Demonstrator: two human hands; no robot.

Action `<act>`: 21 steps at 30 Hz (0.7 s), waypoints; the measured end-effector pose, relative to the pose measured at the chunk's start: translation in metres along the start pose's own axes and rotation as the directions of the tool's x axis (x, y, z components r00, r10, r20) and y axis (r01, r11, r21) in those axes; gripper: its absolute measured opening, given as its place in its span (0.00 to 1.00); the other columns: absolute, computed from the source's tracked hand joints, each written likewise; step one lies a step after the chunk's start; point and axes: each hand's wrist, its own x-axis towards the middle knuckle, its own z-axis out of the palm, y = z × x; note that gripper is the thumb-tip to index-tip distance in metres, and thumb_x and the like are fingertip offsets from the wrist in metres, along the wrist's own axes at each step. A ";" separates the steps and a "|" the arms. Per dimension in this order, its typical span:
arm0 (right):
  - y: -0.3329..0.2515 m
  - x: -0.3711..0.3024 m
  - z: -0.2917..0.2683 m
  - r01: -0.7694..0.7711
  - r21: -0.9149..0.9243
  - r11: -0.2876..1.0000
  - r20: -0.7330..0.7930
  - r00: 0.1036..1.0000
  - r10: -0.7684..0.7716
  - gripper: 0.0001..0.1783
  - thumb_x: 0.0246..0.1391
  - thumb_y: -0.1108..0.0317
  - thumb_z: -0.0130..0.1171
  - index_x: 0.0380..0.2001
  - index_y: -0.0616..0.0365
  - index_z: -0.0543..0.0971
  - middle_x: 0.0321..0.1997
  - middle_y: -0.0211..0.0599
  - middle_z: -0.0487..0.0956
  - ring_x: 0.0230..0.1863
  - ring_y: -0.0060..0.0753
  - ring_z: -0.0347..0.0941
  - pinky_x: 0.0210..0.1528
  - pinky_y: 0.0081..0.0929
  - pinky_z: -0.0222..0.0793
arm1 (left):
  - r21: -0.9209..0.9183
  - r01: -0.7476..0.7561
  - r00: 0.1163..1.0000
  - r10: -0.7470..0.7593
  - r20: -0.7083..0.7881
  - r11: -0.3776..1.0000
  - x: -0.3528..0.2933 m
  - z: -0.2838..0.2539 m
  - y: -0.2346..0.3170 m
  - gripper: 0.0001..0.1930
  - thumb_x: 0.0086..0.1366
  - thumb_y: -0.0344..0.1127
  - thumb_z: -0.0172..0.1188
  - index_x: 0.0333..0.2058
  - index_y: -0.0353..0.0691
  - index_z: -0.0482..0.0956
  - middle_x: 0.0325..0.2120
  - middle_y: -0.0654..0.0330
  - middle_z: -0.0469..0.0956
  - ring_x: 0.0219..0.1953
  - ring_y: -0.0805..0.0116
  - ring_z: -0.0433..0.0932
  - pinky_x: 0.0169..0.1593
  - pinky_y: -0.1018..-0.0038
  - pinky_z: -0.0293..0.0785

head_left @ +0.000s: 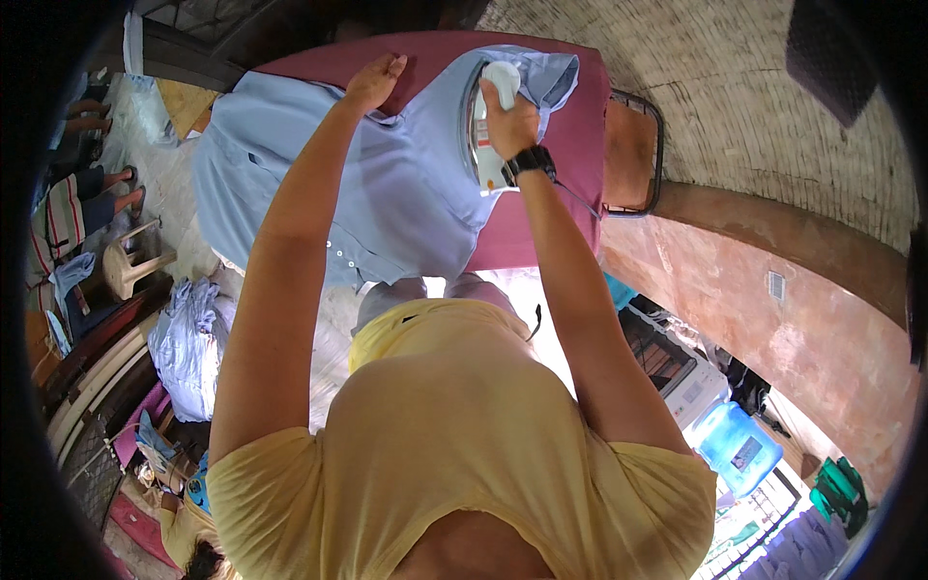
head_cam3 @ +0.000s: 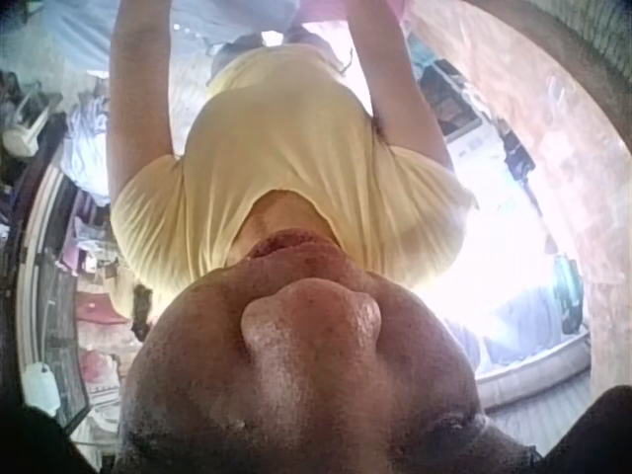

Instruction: The person irons a light blue shirt on a pink ironing board. They repeatedly smooth the fabric with an iron, adjust the shirt's position, and flip it to iron different sections.

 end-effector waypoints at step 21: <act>-0.014 -0.016 0.029 0.196 0.061 0.979 0.182 0.962 -0.204 0.36 0.54 0.35 0.54 0.35 0.63 0.82 0.30 0.55 0.81 0.39 0.53 0.80 0.42 0.43 0.74 | 0.037 0.084 0.986 -0.088 0.145 0.996 -0.004 -0.016 0.015 0.36 0.70 0.64 0.33 0.60 0.41 0.69 0.60 0.48 0.68 0.64 0.50 0.63 0.65 0.63 0.59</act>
